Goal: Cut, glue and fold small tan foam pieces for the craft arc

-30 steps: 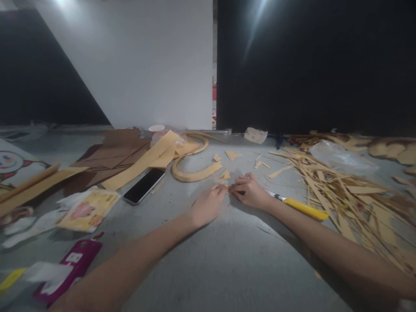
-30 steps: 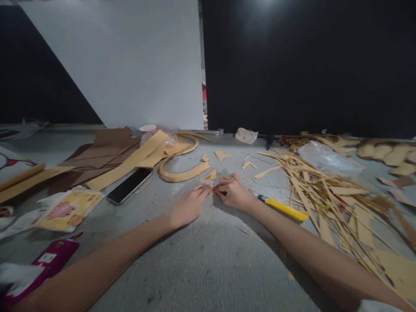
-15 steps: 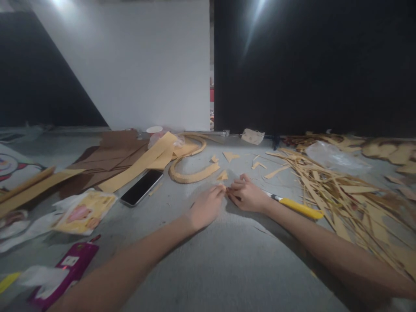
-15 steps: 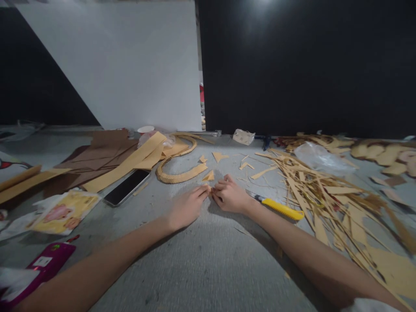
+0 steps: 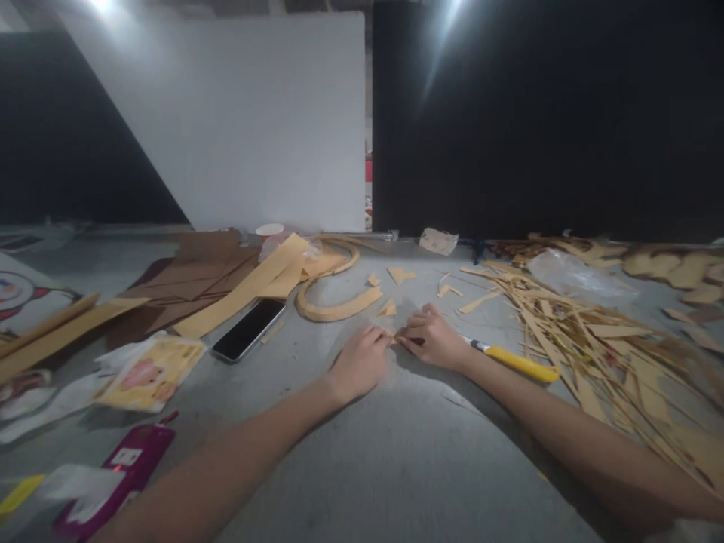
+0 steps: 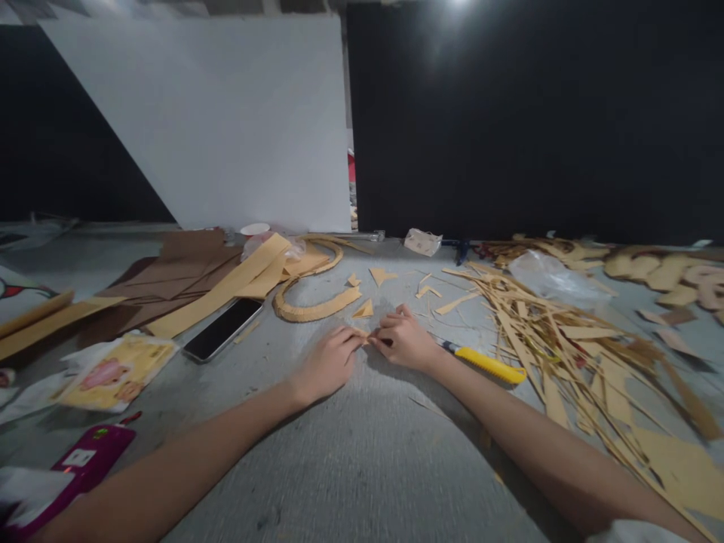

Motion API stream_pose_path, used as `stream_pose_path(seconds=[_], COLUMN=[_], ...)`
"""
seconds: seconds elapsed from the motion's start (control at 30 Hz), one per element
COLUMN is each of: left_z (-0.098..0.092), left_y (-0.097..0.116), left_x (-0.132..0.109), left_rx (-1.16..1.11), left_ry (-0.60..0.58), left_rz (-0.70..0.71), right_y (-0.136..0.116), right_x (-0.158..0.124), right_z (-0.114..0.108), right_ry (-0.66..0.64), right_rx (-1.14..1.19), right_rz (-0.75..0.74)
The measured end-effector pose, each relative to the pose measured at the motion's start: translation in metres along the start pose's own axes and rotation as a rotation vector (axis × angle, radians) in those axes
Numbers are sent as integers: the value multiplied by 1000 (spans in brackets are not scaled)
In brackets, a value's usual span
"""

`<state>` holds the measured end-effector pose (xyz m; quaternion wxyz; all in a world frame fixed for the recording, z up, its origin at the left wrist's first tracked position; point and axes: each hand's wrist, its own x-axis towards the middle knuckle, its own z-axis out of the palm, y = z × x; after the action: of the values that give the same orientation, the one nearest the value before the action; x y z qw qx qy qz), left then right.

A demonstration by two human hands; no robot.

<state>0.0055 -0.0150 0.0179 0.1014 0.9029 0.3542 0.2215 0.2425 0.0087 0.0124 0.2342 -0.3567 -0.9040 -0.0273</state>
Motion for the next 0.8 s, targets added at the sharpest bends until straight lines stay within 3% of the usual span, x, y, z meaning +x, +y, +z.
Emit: stream_pose_path(seconds=[0.17, 0.37, 0.57, 0.67, 0.8], left_z=[8, 17, 11, 7, 8], left_y=[-10, -22, -20, -17, -14], left_x=[1, 2, 6, 6, 5], left_rx=[-43, -79, -211, -229, -123], left_ry=[130, 151, 197, 222, 251], left_rz=[-133, -174, -188, -156, -113], right_y=[3, -1, 5, 8, 7], right_x=[-1, -1, -1, -2, -2], right_z=[3, 4, 11, 14, 10], right_ry=[34, 36, 82, 142, 198], right_rx=[12, 57, 264, 284, 80], right_rz=[-25, 18, 114, 73, -65])
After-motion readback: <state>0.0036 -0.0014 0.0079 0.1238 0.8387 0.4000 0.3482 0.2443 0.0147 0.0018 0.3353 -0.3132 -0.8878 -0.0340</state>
